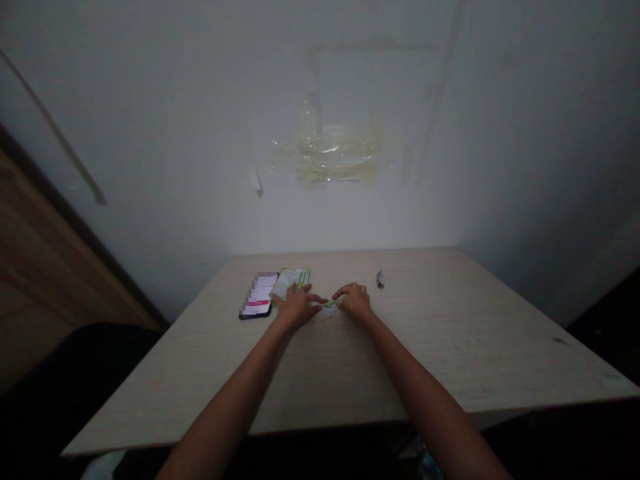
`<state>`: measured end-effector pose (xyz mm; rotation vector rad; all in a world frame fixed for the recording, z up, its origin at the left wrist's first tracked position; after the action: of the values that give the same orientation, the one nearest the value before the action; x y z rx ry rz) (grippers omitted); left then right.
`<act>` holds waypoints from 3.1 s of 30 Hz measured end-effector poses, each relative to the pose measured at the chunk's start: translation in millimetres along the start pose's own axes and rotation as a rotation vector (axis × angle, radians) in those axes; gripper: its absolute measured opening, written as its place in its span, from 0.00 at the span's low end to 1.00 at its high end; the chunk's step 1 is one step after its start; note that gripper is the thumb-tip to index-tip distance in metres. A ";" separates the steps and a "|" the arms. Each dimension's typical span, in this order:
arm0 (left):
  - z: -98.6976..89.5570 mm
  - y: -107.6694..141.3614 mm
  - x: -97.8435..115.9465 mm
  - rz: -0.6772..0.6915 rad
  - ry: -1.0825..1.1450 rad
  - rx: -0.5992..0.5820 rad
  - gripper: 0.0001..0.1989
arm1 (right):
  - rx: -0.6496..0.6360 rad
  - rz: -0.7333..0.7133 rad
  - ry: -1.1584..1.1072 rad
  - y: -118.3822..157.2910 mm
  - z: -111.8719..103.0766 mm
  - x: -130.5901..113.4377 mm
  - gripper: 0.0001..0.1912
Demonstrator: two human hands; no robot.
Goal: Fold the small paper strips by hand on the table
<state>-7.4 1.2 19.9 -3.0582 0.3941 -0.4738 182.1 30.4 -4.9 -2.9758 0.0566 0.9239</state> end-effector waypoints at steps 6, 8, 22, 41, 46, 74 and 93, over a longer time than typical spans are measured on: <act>4.1 4.0 -0.5 0.030 0.005 0.053 0.13 | 0.070 0.009 -0.047 2.6 1.9 6.1 0.18; 4.8 7.1 -0.7 0.031 0.010 0.094 0.13 | 0.124 -0.051 -0.077 3.8 4.0 10.4 0.16; 15.0 7.1 3.5 0.059 0.148 0.234 0.07 | 0.173 -0.163 -0.106 6.6 9.7 17.4 0.08; 14.7 6.5 4.1 0.040 0.223 0.297 0.02 | 0.145 -0.206 -0.122 8.9 7.9 19.1 0.12; 12.3 8.5 6.0 0.051 0.213 0.328 0.04 | 0.187 -0.217 -0.172 7.8 6.5 18.8 0.08; 16.2 14.0 9.0 0.093 0.015 0.251 0.14 | 0.053 -0.449 -0.020 10.4 -8.9 16.9 0.15; 14.0 12.5 11.6 0.081 0.011 0.225 0.14 | 0.088 -0.452 -0.102 10.2 -2.6 12.0 0.11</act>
<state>4.4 -14.1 9.3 -2.8124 0.4308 -0.4949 193.0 19.8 -9.6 -2.6778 -0.5369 0.9719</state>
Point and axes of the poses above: each hand's wrist, its own y-axis away from the middle knuckle, its own z-axis out of the palm, x = y × z, the point moved 1 cm from there along -y, towards the middle knuckle, and after that the axes turned 8 degrees about z, right-handed, at the moved point
